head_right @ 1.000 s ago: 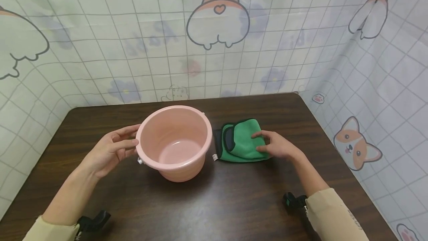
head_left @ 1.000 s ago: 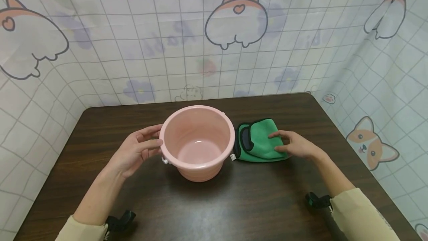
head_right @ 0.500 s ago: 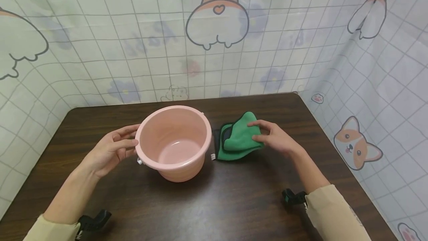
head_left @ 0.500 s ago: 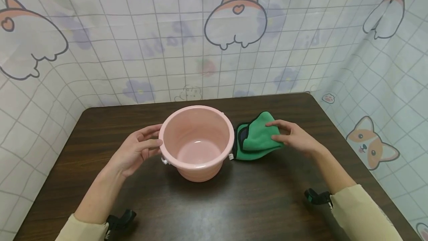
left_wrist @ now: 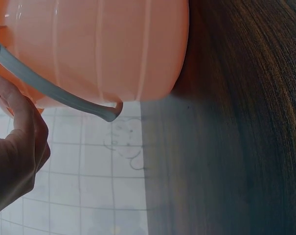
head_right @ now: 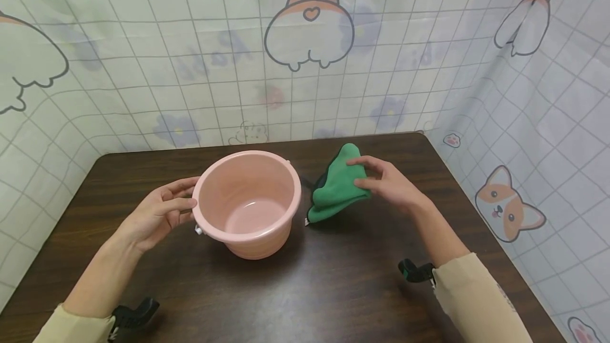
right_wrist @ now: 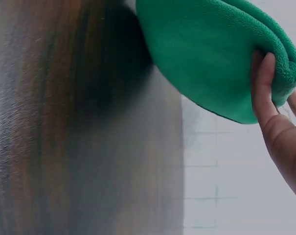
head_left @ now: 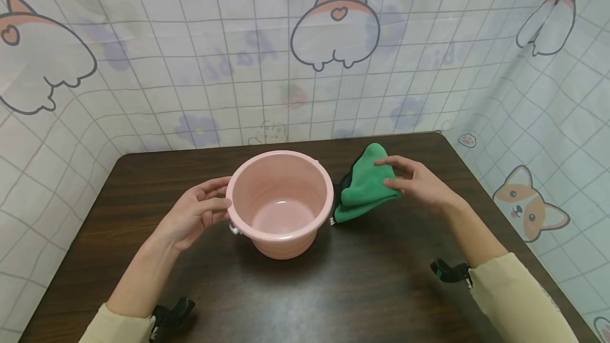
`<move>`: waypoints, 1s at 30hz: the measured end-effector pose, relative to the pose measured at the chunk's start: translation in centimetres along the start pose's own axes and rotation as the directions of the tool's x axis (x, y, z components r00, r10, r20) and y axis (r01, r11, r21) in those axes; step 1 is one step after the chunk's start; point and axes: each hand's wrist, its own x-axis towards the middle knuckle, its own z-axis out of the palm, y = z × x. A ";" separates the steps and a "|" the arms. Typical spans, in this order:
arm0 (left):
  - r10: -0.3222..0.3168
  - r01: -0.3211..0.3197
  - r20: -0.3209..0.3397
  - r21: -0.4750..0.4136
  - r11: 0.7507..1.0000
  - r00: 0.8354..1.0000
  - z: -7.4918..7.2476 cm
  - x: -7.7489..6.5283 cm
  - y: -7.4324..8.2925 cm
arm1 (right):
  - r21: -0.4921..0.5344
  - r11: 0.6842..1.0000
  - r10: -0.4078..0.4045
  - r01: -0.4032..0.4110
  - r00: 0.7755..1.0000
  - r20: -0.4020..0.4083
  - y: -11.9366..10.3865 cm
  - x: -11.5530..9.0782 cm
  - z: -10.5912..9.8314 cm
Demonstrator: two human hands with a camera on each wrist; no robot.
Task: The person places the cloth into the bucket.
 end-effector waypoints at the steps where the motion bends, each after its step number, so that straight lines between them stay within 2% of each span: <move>1: 0.000 0.000 0.000 -0.001 1.000 1.000 0.0 0.0 0.0 | -0.003 1.000 -0.005 0.005 1.000 -0.001 -0.2 0.0 0.0; 14: 0.000 0.000 -0.001 -0.023 1.000 1.000 -0.1 0.0 -0.2 | -0.032 0.997 -0.073 0.071 0.996 -0.044 -2.7 0.0 -0.4; 21: -0.002 0.002 0.002 -0.040 0.999 1.000 -0.1 0.1 -0.3 | 0.055 0.991 -0.122 0.125 0.991 -0.053 -4.2 -0.3 -0.5; 30: 0.002 -0.002 0.009 -0.050 0.999 1.000 -0.1 0.1 -0.3 | 0.070 0.979 -0.188 0.193 0.979 -0.076 -6.3 -0.7 -1.0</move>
